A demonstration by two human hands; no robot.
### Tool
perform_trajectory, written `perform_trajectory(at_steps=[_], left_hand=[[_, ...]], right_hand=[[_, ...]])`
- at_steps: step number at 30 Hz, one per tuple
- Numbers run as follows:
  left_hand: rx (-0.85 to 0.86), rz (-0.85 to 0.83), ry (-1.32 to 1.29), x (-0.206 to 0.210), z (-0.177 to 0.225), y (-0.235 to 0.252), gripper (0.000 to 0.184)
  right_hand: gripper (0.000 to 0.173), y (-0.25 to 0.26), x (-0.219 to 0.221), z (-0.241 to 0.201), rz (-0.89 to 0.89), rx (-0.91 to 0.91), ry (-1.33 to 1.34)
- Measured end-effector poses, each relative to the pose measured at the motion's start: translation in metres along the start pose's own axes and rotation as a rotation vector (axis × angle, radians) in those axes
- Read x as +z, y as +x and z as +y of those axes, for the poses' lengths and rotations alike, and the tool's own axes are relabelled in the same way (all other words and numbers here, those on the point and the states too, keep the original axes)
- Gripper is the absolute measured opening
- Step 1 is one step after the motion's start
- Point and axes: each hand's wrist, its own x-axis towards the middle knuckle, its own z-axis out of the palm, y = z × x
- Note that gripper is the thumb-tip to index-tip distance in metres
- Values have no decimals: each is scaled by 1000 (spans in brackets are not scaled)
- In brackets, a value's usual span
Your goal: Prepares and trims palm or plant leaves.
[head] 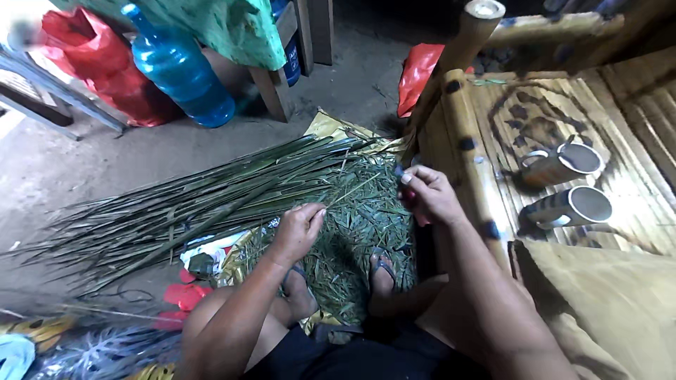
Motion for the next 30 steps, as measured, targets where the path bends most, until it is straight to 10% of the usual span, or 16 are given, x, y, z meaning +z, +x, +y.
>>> perform_trajectory(at_steps=[8,23,30], left_hand=[[-31,-59,-295,19,27,15,21],[-47,-67,-299,12,12,10,21],[-107,-129,-279,13,17,12,25]], right_hand=[[22,-17,71,23,-310,-5,173],[21,8,-12,4,94,-33,118],[22,-6,25,0,-2,6,135]])
